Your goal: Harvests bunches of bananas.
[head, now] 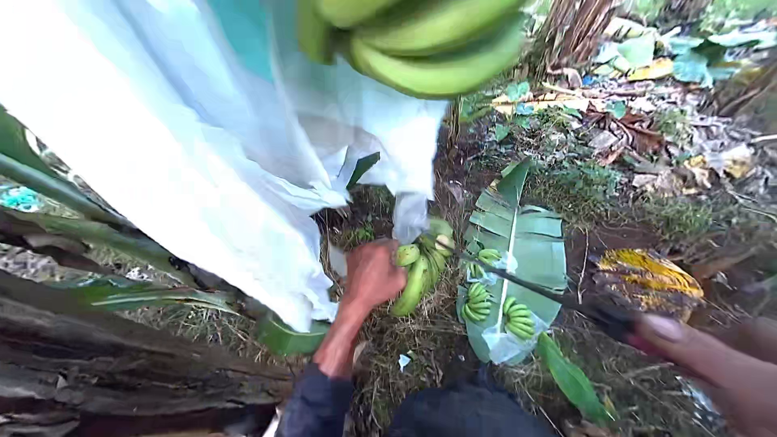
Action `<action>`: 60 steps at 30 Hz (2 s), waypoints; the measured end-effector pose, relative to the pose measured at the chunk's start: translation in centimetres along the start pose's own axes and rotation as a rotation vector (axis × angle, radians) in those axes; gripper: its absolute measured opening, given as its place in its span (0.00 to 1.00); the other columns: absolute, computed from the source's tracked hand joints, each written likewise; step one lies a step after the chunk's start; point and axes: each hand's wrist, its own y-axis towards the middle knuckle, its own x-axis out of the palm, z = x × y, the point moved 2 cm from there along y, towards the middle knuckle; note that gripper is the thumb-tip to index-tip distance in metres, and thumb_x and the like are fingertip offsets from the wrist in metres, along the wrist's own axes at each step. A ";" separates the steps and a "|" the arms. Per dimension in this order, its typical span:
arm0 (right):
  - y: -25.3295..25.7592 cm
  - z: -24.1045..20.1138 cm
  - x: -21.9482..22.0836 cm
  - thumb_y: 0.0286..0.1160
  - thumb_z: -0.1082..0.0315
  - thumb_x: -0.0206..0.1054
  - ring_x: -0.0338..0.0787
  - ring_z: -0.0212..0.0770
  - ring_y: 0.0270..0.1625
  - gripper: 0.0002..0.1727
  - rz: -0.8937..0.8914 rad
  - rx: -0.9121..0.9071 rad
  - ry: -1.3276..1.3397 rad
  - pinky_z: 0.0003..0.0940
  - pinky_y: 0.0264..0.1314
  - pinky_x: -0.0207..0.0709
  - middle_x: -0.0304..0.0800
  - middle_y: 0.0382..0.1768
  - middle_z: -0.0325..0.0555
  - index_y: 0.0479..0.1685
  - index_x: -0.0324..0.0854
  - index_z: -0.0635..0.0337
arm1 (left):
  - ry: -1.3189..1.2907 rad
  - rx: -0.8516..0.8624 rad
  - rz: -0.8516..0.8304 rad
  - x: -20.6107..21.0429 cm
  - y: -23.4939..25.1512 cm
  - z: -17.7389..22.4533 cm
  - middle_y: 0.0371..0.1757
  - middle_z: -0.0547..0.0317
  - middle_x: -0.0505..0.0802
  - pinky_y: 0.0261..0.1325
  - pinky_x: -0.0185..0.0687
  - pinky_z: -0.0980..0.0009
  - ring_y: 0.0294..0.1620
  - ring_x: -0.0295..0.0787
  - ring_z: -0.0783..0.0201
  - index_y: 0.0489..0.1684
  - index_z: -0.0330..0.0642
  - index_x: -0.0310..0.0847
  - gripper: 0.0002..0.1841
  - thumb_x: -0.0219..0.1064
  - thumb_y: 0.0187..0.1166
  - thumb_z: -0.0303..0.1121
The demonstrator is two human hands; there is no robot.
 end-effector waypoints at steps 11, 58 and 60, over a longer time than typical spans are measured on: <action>-5.1 10.3 39.0 0.92 0.57 0.43 0.81 0.39 0.19 0.23 -0.183 1.058 1.553 0.37 0.21 0.80 0.85 0.26 0.46 0.66 0.76 0.63 | -0.313 -0.570 -0.617 23.1 -9.2 -0.9 0.50 0.50 0.95 0.56 0.82 0.35 0.56 0.91 0.46 0.49 0.50 0.92 0.20 0.74 0.61 0.48; -14.3 27.9 33.4 0.95 0.50 0.40 0.73 0.31 0.12 0.23 0.552 1.756 1.675 0.26 0.11 0.70 0.76 0.18 0.36 0.49 0.76 0.56 | -0.185 -0.606 -0.768 44.3 3.2 10.9 0.57 0.42 0.94 0.59 0.84 0.36 0.62 0.90 0.41 0.53 0.43 0.90 0.23 0.71 0.69 0.50; -16.4 28.6 33.5 0.94 0.51 0.41 0.73 0.31 0.12 0.22 0.624 1.780 1.668 0.26 0.11 0.70 0.76 0.18 0.37 0.47 0.76 0.56 | -0.272 -0.538 -0.783 45.7 6.2 14.2 0.56 0.43 0.94 0.60 0.84 0.37 0.61 0.90 0.42 0.54 0.44 0.91 0.23 0.72 0.69 0.51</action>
